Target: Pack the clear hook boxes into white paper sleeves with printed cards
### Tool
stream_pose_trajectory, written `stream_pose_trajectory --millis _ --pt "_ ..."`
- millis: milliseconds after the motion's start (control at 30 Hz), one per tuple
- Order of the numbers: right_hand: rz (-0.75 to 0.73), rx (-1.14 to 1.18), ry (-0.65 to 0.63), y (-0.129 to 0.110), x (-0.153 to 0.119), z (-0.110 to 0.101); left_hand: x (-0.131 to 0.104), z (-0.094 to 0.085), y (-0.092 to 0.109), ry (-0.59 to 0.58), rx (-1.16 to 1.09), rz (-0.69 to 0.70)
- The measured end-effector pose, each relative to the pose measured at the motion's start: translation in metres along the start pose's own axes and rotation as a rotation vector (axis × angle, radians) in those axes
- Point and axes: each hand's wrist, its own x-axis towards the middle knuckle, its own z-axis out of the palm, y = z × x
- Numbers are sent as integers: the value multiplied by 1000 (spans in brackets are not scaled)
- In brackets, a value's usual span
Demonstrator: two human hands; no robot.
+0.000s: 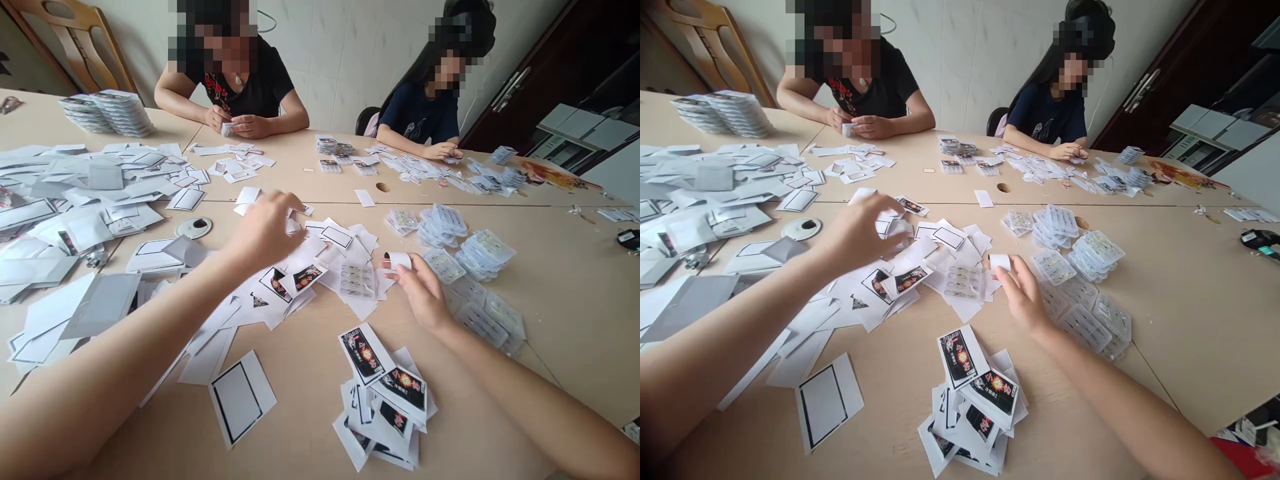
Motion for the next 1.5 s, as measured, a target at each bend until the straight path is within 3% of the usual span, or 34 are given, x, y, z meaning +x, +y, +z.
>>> stream_pose_trajectory --millis 67,100,167,300,433,533,600,700,767,1033,1167,1200,1367,1500 --pt "-73 -35 83 4 -7 -4 -3 7 31 -332 -110 213" --pt "-102 -50 116 5 -9 -5 -3 13 47 -424 -75 312" --pt "-130 -59 141 4 -11 -7 -1 28 73 -480 95 459" --pt "-101 -41 51 1 -9 -9 11 47 95 -649 269 370" --pt "-90 11 -11 0 -8 -9 18 39 85 -584 118 251" --pt "-91 80 0 0 -7 -9 12 27 78 -518 -167 145" --pt "-96 122 16 1 -7 -10 2 24 80 -463 -319 -1" --pt "-111 135 33 3 -7 -11 -14 30 87 -321 -447 -260" --pt "-115 121 34 5 -7 -12 -22 39 91 -323 -521 -314" --pt "-115 165 -29 5 -9 -14 -37 57 86 -347 -383 -121" --pt "-119 91 -46 0 -9 -13 -40 55 83 -84 -49 110" --pt "-120 84 -50 -1 -10 -13 -41 54 83 -75 19 176" --pt "-88 116 -72 -5 -13 -11 -42 49 79 -466 39 370" --pt "-81 138 -97 -1 -12 -12 -43 48 79 -490 103 390"
